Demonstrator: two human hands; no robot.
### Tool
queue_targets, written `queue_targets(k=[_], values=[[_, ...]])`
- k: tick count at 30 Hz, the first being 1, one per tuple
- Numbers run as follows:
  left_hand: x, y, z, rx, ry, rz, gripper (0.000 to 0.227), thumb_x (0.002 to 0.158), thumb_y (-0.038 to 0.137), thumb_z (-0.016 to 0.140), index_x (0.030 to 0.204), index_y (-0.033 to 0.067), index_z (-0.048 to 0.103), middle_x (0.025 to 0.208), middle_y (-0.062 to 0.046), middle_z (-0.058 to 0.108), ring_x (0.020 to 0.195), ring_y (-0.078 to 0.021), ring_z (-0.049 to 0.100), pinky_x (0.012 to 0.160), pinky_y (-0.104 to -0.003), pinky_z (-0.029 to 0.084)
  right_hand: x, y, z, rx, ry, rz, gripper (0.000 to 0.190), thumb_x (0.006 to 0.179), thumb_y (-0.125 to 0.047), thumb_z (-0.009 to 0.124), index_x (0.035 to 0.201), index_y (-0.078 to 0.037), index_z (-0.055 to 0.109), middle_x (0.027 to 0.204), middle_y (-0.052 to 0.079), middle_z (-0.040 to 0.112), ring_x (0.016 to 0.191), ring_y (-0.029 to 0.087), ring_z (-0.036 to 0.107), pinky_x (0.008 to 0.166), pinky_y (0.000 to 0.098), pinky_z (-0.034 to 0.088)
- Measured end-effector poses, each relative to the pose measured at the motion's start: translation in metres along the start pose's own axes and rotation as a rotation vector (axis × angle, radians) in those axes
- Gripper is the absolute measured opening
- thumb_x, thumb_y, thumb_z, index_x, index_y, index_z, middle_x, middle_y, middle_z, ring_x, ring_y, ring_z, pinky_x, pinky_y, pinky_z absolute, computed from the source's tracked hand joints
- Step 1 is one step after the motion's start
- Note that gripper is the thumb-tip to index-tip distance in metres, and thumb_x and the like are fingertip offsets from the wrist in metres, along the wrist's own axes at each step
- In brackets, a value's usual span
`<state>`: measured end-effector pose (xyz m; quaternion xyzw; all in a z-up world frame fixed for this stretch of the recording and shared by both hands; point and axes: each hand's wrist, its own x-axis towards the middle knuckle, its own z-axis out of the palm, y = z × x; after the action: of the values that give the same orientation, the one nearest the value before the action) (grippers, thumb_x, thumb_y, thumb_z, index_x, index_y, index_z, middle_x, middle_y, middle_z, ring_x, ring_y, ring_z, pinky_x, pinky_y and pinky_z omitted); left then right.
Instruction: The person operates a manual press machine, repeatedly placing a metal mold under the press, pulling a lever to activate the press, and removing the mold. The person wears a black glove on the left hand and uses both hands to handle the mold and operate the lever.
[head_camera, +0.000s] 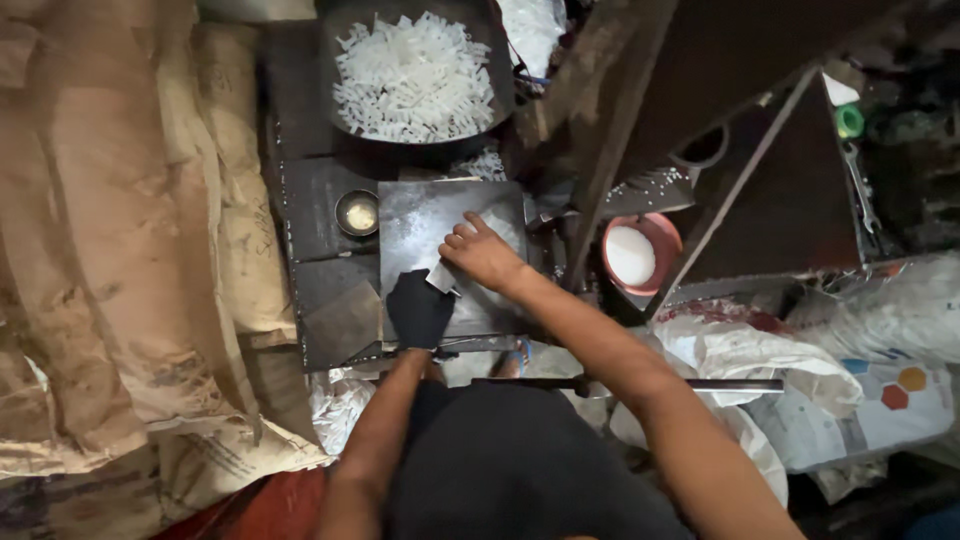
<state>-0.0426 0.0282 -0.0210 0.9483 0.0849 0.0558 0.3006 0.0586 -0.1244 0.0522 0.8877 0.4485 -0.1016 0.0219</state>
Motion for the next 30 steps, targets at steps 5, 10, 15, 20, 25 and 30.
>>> queue_targets(k=[5, 10, 15, 20, 25, 30], values=[[-0.025, -0.011, 0.023, -0.266, 0.231, -0.044, 0.056, 0.072, 0.036, 0.083, 0.112, 0.0007, 0.066, 0.103, -0.02, 0.069, 0.093, -0.0404, 0.067, 0.081, -0.049, 0.053, -0.039, -0.026, -0.008, 0.19, 0.554, 0.053, 0.033, 0.088, -0.016, 0.061, 0.12, -0.008, 0.062, 0.125, 0.018, 0.065, 0.118, 0.036, 0.061, 0.101, 0.0466, 0.045], [-0.049, -0.036, 0.069, -0.142, -0.319, -0.028, 0.033, 0.095, 0.039, 0.067, 0.107, 0.0079, 0.071, 0.107, -0.015, 0.073, 0.104, -0.037, 0.069, 0.091, -0.047, 0.053, -0.139, -0.052, 0.002, 0.576, 0.75, 0.205, 0.015, 0.09, -0.01, 0.076, 0.104, -0.007, 0.075, 0.087, 0.01, 0.071, 0.074, 0.025, 0.069, 0.064, 0.0372, 0.055], [-0.024, 0.006, 0.12, -0.327, -0.387, 0.255, 0.046, 0.088, 0.035, 0.067, 0.124, 0.0066, 0.066, 0.121, -0.017, 0.068, 0.104, -0.0361, 0.067, 0.086, -0.044, 0.053, -0.212, -0.014, 0.03, 0.533, 0.932, 0.838, 0.014, 0.096, -0.015, 0.073, 0.093, -0.002, 0.075, 0.076, 0.014, 0.067, 0.064, 0.029, 0.064, 0.062, 0.0404, 0.052], [0.069, 0.064, 0.177, -0.4, 0.111, 0.637, 0.057, 0.09, 0.033, 0.068, 0.137, 0.0031, 0.056, 0.128, -0.026, 0.066, 0.116, -0.043, 0.063, 0.096, -0.046, 0.052, -0.222, 0.002, 0.053, 0.565, 0.931, 1.069, 0.016, 0.095, -0.019, 0.073, 0.096, -0.003, 0.076, 0.079, 0.015, 0.07, 0.066, 0.03, 0.068, 0.06, 0.0393, 0.053], [0.116, 0.069, 0.219, -0.031, -0.224, 0.499, 0.038, 0.088, 0.024, 0.064, 0.121, 0.0054, 0.063, 0.114, -0.021, 0.07, 0.107, -0.041, 0.066, 0.092, -0.049, 0.053, -0.22, 0.003, 0.058, 0.53, 0.939, 0.967, 0.013, 0.094, -0.018, 0.073, 0.096, -0.006, 0.075, 0.083, 0.014, 0.071, 0.068, 0.03, 0.069, 0.06, 0.039, 0.053], [0.079, 0.074, 0.179, -0.018, -0.299, 0.314, 0.031, 0.093, 0.028, 0.062, 0.117, 0.0087, 0.067, 0.101, -0.02, 0.072, 0.095, -0.0421, 0.068, 0.082, -0.054, 0.052, -0.222, 0.0, 0.059, 0.567, 0.915, 0.967, 0.013, 0.094, -0.019, 0.076, 0.094, -0.006, 0.075, 0.082, 0.013, 0.072, 0.065, 0.029, 0.069, 0.058, 0.0384, 0.053]])
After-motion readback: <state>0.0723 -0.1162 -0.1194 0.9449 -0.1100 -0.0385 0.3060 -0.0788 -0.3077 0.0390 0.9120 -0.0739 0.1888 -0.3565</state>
